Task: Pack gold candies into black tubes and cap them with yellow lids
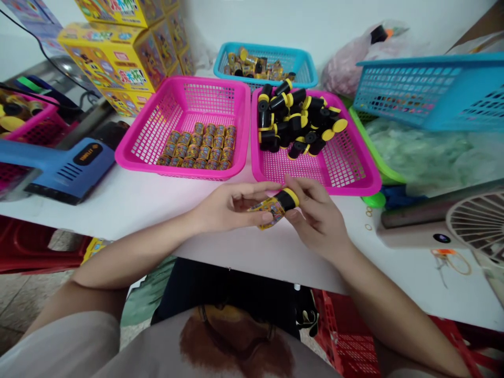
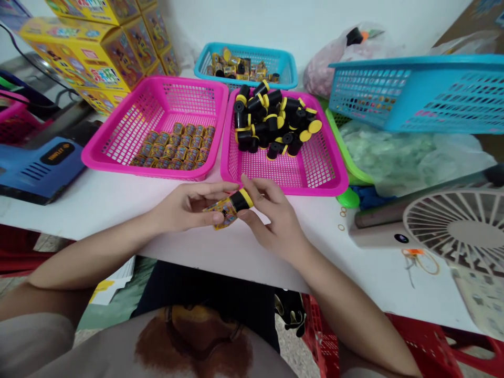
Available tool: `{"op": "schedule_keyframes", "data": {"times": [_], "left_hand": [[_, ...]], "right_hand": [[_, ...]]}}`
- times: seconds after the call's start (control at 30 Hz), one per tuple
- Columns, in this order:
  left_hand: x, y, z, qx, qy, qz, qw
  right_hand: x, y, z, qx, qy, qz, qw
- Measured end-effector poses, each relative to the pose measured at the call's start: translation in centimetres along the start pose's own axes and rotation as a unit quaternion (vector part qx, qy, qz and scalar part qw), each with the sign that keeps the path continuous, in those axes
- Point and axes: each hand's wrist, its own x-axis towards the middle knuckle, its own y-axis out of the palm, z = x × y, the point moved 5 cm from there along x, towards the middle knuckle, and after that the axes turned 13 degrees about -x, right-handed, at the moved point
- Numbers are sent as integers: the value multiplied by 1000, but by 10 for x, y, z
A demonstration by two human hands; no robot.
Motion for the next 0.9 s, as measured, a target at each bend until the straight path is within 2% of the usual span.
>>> {"op": "schedule_keyframes", "data": {"times": [0.1, 0.2, 0.3, 0.4, 0.47, 0.53, 0.6, 0.7, 0.77, 0.9], "left_hand": [[0, 3, 7, -118, -49, 12, 992], [0, 5, 14, -181, -84, 11, 980], [0, 6, 16, -220, -104, -3, 970], [-1, 6, 15, -248, -105, -24, 963], [-1, 5, 13, -257, -103, -32, 960], [0, 4, 13, -257, -102, -40, 960], [1, 2, 13, -245, -88, -60, 964], [4, 4, 16, -214, -53, -83, 972], [6, 11, 19, -206, -38, -61, 976], [6, 30, 26, -177, -20, 14, 984]], "right_hand": [[-1, 5, 4, 18, -23, 34, 999], [1, 4, 8, 56, -18, 62, 996], [1, 4, 7, 110, 9, 91, 990], [-1, 5, 6, 153, 8, 83, 985], [-2, 8, 9, 152, -15, 84, 985], [-4, 11, 12, 109, -34, 88, 990], [-4, 12, 17, 31, -37, 60, 997], [-6, 7, 27, -75, -28, -29, 996], [-6, 7, 34, -100, -35, -60, 993], [-7, 10, 43, -67, -71, -57, 994]]}}
